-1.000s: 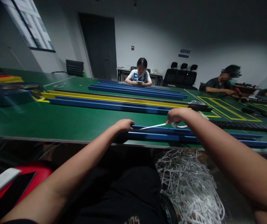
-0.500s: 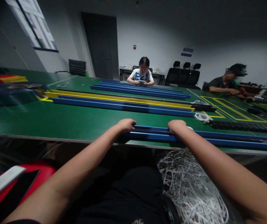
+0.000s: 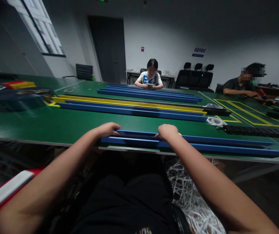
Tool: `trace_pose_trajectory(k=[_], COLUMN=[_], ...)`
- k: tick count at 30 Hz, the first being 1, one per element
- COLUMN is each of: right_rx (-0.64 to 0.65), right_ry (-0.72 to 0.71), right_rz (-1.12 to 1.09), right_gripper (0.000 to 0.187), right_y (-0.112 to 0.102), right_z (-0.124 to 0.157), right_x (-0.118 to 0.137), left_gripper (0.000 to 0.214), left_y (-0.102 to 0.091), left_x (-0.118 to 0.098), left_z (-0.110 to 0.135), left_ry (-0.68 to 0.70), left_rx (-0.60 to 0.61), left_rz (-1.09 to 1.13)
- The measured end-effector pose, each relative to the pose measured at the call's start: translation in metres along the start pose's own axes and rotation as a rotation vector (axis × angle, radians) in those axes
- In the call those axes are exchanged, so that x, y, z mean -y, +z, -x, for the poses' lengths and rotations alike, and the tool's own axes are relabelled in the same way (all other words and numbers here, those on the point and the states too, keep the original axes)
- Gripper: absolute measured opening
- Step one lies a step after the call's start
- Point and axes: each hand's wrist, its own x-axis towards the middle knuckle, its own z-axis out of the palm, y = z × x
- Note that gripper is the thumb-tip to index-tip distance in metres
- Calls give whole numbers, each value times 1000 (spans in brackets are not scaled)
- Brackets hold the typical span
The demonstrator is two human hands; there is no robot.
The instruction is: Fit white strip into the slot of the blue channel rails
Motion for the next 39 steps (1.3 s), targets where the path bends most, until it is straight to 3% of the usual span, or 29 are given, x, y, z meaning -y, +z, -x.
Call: trace_pose_trajectory(k=[4,6,9,13,18,23,30,34,39], right_rx=[-55,-29,12,82,108,3,-4,-4,11], right_ry=[-142,-231,-288,-229,-77,-22,30,51,53], right_rz=[-120,-174,-187,-59,40,31,-11,-40,-67], right_gripper=[64,62,55,57,63,49,29,30,31], right_y=[-18,-26,-35,-38,-17,0,3,6,5], right_z=[1,-1,-3,1,4,5,1,-2,-1], right_x=[35,36,21,2,11,30,40,39,40], left_gripper=[28,28,27,25,26,27,31,34,32], left_y=[-22,-27,-29,-27,-26,-25,-26,-23,-10], left_x=[55,73,83,78,73,72,61,47,10], left_z=[29,36,39,37,38,37,27,20,6], left_ry=[-88,-81,-59,-65,-65,-65,-98,-61,29], left_rx=[38,48,44,30,-3,6,84,90,100], left_rz=[74,89,79,48,-2,-11,-48,-94,-86])
